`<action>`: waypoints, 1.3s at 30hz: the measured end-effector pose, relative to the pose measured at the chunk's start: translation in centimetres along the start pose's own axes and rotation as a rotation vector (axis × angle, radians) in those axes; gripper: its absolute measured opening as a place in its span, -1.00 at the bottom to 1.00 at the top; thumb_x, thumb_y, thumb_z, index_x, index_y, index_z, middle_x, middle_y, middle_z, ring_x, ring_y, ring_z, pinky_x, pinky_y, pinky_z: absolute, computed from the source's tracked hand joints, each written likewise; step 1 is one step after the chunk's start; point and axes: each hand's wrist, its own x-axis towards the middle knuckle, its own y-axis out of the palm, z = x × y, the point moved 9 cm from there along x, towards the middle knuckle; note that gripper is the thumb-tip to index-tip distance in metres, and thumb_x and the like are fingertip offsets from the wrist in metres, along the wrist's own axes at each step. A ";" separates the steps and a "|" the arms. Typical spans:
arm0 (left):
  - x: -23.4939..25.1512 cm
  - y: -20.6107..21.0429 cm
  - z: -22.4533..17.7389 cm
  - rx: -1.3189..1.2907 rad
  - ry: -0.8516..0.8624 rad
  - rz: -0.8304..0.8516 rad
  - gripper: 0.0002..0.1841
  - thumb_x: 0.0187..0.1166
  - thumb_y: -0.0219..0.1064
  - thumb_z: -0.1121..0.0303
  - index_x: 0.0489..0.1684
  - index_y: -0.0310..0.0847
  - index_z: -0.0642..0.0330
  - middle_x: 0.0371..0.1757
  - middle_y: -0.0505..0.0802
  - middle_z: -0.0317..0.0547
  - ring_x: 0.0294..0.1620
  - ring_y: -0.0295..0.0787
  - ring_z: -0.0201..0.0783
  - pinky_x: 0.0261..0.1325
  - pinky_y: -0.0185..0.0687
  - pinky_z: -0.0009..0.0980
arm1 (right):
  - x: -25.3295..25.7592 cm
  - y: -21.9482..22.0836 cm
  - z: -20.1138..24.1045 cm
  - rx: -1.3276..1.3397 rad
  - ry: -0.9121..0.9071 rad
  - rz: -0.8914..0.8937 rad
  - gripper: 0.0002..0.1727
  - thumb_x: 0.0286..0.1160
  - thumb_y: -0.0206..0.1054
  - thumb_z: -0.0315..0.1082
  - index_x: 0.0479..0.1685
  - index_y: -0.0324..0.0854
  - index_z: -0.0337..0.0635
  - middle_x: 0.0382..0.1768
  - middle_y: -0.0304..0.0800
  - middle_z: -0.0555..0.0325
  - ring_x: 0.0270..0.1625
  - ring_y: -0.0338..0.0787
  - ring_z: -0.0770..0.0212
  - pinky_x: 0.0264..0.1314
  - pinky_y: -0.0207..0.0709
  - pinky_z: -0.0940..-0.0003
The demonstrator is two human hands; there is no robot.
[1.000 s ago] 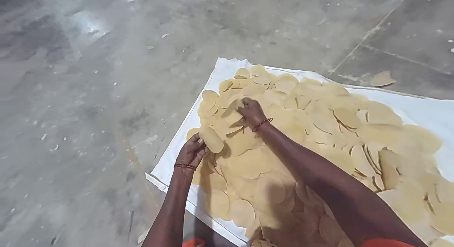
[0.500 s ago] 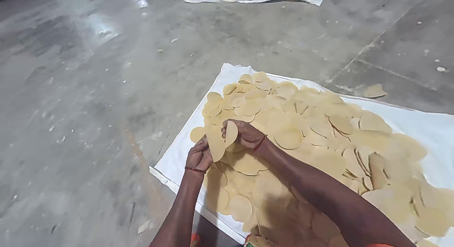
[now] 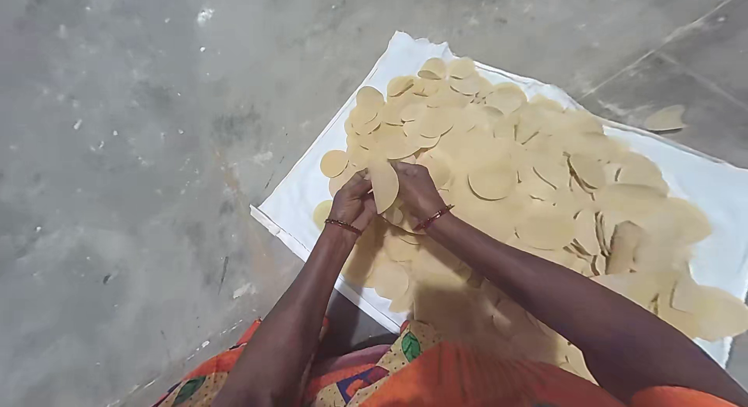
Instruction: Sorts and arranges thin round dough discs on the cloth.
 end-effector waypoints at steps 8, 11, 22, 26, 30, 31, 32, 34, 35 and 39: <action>-3.8 0.9 6.6 -0.096 -0.235 -0.038 -0.71 0.89 -0.16 0.29 0.25 0.45 0.15 -0.15 0.77 -0.06 -0.19 0.78 -0.14 -0.10 0.76 -0.12 | -1.5 -2.3 -2.7 0.206 -0.003 -0.238 -0.46 0.94 -0.17 -0.15 0.14 0.70 -0.34 -0.12 0.79 0.09 -0.17 0.67 0.42 0.01 0.55 0.41; -4.6 1.9 6.9 -0.097 -0.285 0.094 -0.72 0.83 -0.16 0.41 0.05 0.53 0.20 -0.12 0.83 0.00 -0.07 0.84 -0.05 0.01 0.79 -0.03 | -0.9 -3.9 -4.3 0.263 -0.002 -0.239 -0.40 0.95 -0.25 -0.16 0.25 0.61 -0.50 -0.11 0.85 -0.09 -0.12 0.76 0.31 0.12 0.58 0.33; -2.0 1.8 5.5 0.271 -0.032 -0.050 -0.68 0.46 0.15 0.80 0.01 0.35 0.19 -0.48 0.71 -0.32 -0.53 0.69 -0.46 -0.29 0.76 -0.49 | -7.1 -6.3 -8.8 0.485 0.462 0.078 -0.70 0.65 0.34 -0.30 0.20 0.56 -0.30 -0.15 0.76 0.06 -0.19 0.78 0.26 -0.12 0.71 0.34; -0.2 8.5 6.3 0.738 0.059 0.157 -0.44 0.34 0.41 0.71 0.37 0.35 0.42 -0.23 0.79 -0.05 -0.30 0.77 -0.31 -0.12 0.77 -0.34 | -8.7 -12.8 -10.1 0.353 0.314 -0.202 -0.56 0.47 0.49 -0.42 0.30 0.57 -0.35 0.01 0.81 -0.07 -0.03 0.83 0.18 0.02 0.75 0.24; 3.3 17.0 8.1 1.421 0.270 0.477 -0.48 0.50 0.50 0.44 0.46 0.52 0.35 0.44 0.66 0.30 0.51 0.56 0.18 0.54 0.49 0.09 | -12.7 -22.7 -10.9 0.009 0.162 -0.560 -0.47 0.44 0.53 -0.33 0.37 0.62 -0.39 0.21 0.79 -0.21 0.26 0.79 0.08 0.40 0.63 0.10; 4.2 19.3 9.2 1.534 0.365 0.592 -0.46 0.50 0.47 0.45 0.51 0.52 0.29 0.58 0.55 0.32 0.66 0.38 0.28 0.64 0.33 0.21 | -13.7 -24.9 -11.4 -0.023 0.132 -0.648 -0.53 0.42 0.54 -0.34 0.28 0.67 -0.38 0.14 0.83 -0.17 0.22 0.82 0.11 0.37 0.66 0.10; 4.8 21.4 10.7 1.647 0.456 0.721 -0.42 0.49 0.45 0.49 0.58 0.50 0.20 0.68 0.46 0.30 0.76 0.21 0.35 0.68 0.20 0.33 | -14.6 -26.7 -11.9 -0.037 0.111 -0.716 -0.57 0.41 0.53 -0.35 0.23 0.69 -0.37 0.09 0.85 -0.13 0.18 0.83 0.15 0.34 0.67 0.12; 5.0 24.5 14.7 1.896 0.566 1.004 -0.32 0.50 0.40 0.54 0.71 0.42 0.00 0.78 0.36 0.19 0.85 0.01 0.36 0.69 -0.04 0.49 | -16.0 -29.4 -12.9 -0.043 0.083 -0.805 -0.61 0.40 0.52 -0.41 0.21 0.71 -0.37 0.05 0.86 -0.09 0.14 0.84 0.22 0.31 0.69 0.20; 4.7 25.4 16.5 2.011 0.560 1.127 -0.29 0.51 0.38 0.57 0.74 0.38 -0.05 0.78 0.39 0.14 0.86 -0.01 0.33 0.68 -0.14 0.54 | -16.3 -30.5 -13.1 -0.051 0.075 -0.832 -0.61 0.38 0.52 -0.42 0.19 0.72 -0.38 0.02 0.86 -0.08 0.11 0.84 0.23 0.28 0.68 0.20; 4.7 27.3 18.3 2.183 0.519 1.225 -0.39 0.50 0.40 0.57 0.61 0.52 0.01 0.46 0.69 0.15 0.61 0.41 0.36 0.53 -0.12 0.71 | -16.8 -32.6 -14.0 0.073 -0.025 -0.902 -0.65 0.38 0.51 -0.46 0.16 0.71 -0.32 -0.09 0.90 0.07 -0.04 0.88 0.36 0.11 0.79 0.32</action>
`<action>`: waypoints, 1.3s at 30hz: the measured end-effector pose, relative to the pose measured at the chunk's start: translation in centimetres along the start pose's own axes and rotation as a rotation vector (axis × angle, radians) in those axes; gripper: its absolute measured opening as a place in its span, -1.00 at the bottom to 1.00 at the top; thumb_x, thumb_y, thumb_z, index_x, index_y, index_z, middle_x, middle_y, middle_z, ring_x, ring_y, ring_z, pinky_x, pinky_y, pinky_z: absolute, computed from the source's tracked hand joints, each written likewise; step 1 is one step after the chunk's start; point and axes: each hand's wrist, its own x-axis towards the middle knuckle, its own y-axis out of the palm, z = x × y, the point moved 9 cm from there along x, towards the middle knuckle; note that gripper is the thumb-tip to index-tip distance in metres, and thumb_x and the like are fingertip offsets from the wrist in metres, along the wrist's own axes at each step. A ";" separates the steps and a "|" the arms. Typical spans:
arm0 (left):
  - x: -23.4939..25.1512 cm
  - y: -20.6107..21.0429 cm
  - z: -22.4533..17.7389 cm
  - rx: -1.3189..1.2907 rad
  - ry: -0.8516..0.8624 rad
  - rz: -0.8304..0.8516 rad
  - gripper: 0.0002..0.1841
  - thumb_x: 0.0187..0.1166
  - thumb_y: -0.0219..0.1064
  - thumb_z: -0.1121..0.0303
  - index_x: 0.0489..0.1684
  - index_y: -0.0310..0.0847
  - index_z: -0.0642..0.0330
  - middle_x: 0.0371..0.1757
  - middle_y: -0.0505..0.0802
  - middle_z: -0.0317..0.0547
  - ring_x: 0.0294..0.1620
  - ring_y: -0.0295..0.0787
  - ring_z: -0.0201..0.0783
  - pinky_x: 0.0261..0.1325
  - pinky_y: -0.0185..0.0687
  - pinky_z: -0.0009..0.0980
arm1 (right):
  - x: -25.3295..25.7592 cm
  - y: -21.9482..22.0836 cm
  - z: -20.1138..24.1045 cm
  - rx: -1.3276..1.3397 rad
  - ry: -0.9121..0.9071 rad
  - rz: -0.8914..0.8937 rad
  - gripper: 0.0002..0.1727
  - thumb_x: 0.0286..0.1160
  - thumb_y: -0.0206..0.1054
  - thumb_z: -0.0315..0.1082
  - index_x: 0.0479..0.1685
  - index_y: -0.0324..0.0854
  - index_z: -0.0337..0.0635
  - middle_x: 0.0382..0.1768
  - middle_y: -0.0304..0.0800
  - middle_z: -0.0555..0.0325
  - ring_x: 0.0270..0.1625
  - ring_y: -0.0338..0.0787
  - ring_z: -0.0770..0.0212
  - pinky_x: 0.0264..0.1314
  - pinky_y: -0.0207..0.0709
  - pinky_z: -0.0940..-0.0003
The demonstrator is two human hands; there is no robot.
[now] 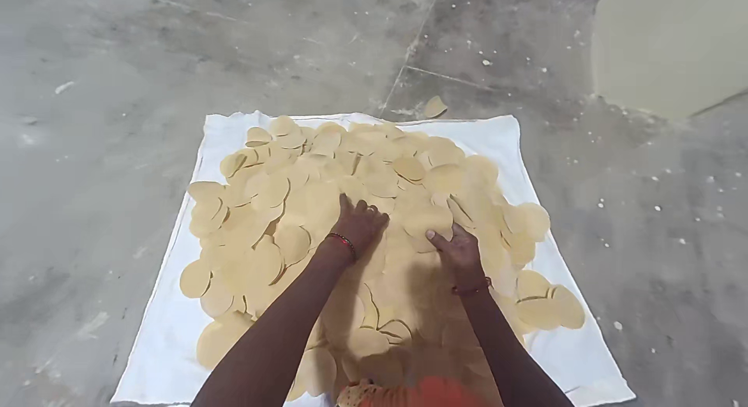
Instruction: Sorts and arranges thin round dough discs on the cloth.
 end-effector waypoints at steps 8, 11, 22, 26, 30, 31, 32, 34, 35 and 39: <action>-2.5 -0.2 1.4 -0.105 0.009 -0.090 -0.78 0.57 0.30 0.53 0.05 0.82 0.28 0.11 0.83 0.23 0.31 0.69 0.26 0.41 0.43 0.29 | 1.1 1.8 3.5 0.053 -0.068 -0.024 -0.64 0.54 0.43 -0.40 0.29 0.64 -0.24 -0.05 0.87 0.18 -0.12 0.83 0.46 -0.04 0.75 0.44; -7.1 -1.4 1.5 -0.164 0.169 -0.507 -0.87 0.48 0.35 0.58 -0.19 0.83 0.33 -0.14 0.87 0.24 -0.03 0.84 0.25 0.05 0.72 0.16 | 1.5 5.6 5.4 -0.105 -0.154 0.155 -0.63 0.53 0.44 -0.41 0.26 0.67 -0.38 -0.02 0.86 -0.07 0.01 0.84 0.23 0.14 0.72 0.20; -9.5 -2.1 3.4 0.015 -0.191 -0.848 -0.67 0.40 0.45 0.41 0.09 0.70 0.37 0.21 0.71 0.46 0.39 0.53 0.52 0.42 0.26 0.43 | 0.9 15.4 0.9 -0.700 0.076 0.646 -0.62 0.69 0.27 -0.30 0.36 0.62 -0.31 0.12 0.81 -0.25 0.25 0.80 -0.18 0.33 0.58 -0.16; -7.1 0.5 1.3 -0.055 -0.132 -0.782 -0.72 0.58 0.32 0.45 0.15 0.75 0.40 0.28 0.79 0.38 0.41 0.66 0.41 0.43 0.49 0.32 | 0.5 13.2 1.9 -0.773 0.075 0.582 -0.64 0.63 0.29 -0.34 0.34 0.58 -0.22 -0.07 0.82 -0.17 0.01 0.83 -0.17 0.07 0.64 -0.19; -4.8 5.0 0.3 -0.103 -0.083 -0.610 -0.55 0.75 0.11 0.38 0.58 0.55 0.22 0.66 0.53 0.29 0.69 0.39 0.35 0.66 0.28 0.29 | 0.0 8.5 5.2 -0.784 -0.173 0.353 -0.68 0.73 0.22 -0.32 0.34 0.63 -0.20 -0.09 0.89 -0.05 -0.06 0.90 -0.05 0.02 0.72 -0.11; -4.6 5.6 0.4 -0.117 -0.107 -0.572 -0.52 0.75 0.09 0.37 0.66 0.47 0.19 0.72 0.45 0.29 0.74 0.29 0.37 0.69 0.17 0.34 | -0.3 7.7 5.8 -0.775 -0.240 0.308 -0.68 0.73 0.22 -0.30 0.32 0.65 -0.18 -0.05 0.90 -0.01 -0.04 0.91 0.01 0.05 0.74 -0.05; -4.6 5.9 0.4 -0.135 -0.119 -0.554 -0.47 0.71 0.10 0.42 0.70 0.41 0.19 0.76 0.38 0.32 0.77 0.22 0.40 0.69 0.10 0.40 | -0.8 7.0 6.4 -0.771 -0.300 0.275 -0.68 0.71 0.24 -0.28 0.31 0.69 -0.17 0.00 0.90 0.02 0.01 0.91 0.05 0.10 0.75 0.00; -4.3 6.3 -0.1 -0.168 -0.113 -0.554 -0.43 0.66 0.11 0.47 0.74 0.35 0.22 0.78 0.32 0.38 0.78 0.16 0.45 0.68 0.04 0.49 | -2.3 5.6 6.9 -0.765 -0.323 0.241 -0.67 0.68 0.29 -0.25 0.29 0.73 -0.12 0.14 0.88 0.04 0.18 0.87 0.06 0.27 0.70 0.04; -4.2 6.2 -0.4 -0.174 -0.104 -0.564 -0.43 0.65 0.11 0.47 0.73 0.36 0.23 0.76 0.33 0.40 0.76 0.18 0.48 0.65 0.05 0.51 | -2.8 4.7 6.8 -0.740 -0.328 0.210 -0.67 0.65 0.33 -0.22 0.28 0.75 -0.11 0.19 0.86 0.05 0.25 0.84 0.06 0.32 0.68 0.07; -4.2 5.2 0.2 -0.183 -0.090 -0.476 -0.47 0.73 0.06 0.36 0.72 0.37 0.21 0.74 0.37 0.41 0.74 0.22 0.48 0.67 0.08 0.45 | -3.1 -3.4 3.2 -0.710 -0.274 -0.067 -0.44 0.61 0.34 -0.07 0.48 0.60 -0.25 0.57 0.58 -0.09 0.66 0.53 -0.01 0.67 0.42 0.03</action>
